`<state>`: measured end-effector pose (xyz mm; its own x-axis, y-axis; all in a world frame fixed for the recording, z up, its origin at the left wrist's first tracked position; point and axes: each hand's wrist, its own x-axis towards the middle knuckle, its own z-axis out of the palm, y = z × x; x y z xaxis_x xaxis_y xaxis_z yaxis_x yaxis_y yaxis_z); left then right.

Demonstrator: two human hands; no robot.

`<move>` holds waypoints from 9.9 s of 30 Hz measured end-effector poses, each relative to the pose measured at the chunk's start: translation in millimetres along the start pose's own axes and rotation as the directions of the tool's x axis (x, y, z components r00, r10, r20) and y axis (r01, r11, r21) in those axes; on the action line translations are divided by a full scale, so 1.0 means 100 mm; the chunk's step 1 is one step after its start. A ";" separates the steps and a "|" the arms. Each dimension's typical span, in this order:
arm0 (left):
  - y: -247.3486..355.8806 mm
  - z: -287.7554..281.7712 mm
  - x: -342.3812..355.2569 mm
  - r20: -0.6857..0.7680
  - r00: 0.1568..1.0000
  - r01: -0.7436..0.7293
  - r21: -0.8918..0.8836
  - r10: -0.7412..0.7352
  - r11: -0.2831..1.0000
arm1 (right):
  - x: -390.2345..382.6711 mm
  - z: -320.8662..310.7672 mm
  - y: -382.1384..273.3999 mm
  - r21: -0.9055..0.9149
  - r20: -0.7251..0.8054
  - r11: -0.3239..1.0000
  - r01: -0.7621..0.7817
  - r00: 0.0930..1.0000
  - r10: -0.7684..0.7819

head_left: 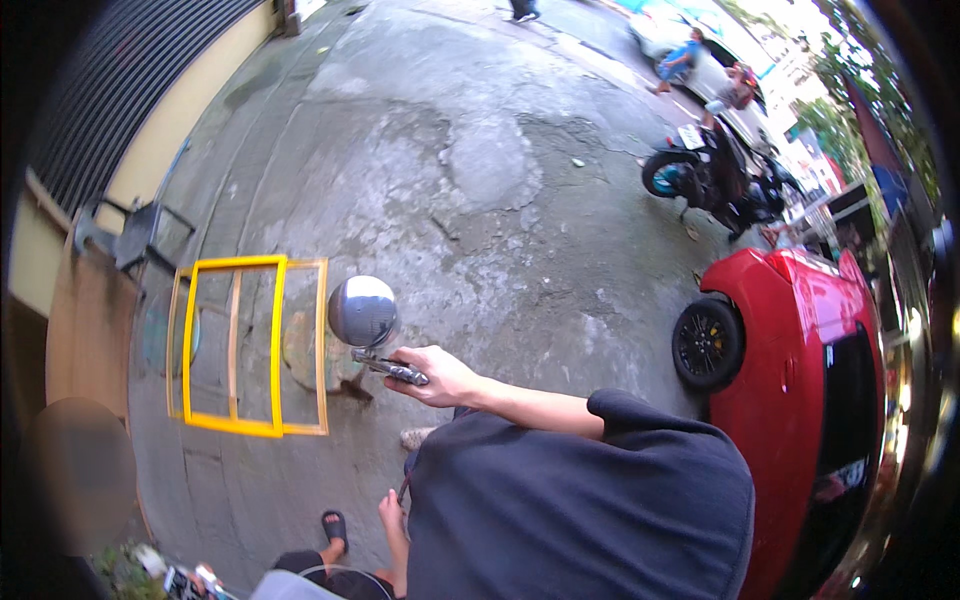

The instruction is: The person uses a spray gun to apply yellow paint to a wooden frame resting on a stool. They move around the frame to cover all sides, then briefly inspect a finished gold frame on a table before returning to the yellow frame to continue spraying.

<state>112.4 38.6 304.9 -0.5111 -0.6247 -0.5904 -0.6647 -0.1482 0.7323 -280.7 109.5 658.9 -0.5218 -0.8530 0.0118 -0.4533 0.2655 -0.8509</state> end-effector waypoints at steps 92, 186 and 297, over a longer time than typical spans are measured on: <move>-0.28 0.29 -0.53 -0.136 0.908 0.383 -0.107 -0.395 0.917 | 0.15 0.28 -0.02 -0.068 0.261 0.997 0.028 0.965 -0.010; -0.33 -9.31 2.77 -0.489 0.823 -0.304 0.047 0.287 0.952 | 3.16 6.46 -3.30 0.094 -0.732 0.966 -0.242 0.641 0.232; 3.03 -7.33 5.69 0.354 0.905 -0.345 0.287 0.235 0.894 | 6.18 3.78 1.09 0.334 -0.673 0.561 -0.757 0.225 0.704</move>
<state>19.9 -923.3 439.6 -0.8121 -0.3284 -0.4823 -0.5742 0.3031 0.7605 -379.3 -558.4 375.3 -0.9233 0.2972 -0.2433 0.3820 0.6452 -0.6617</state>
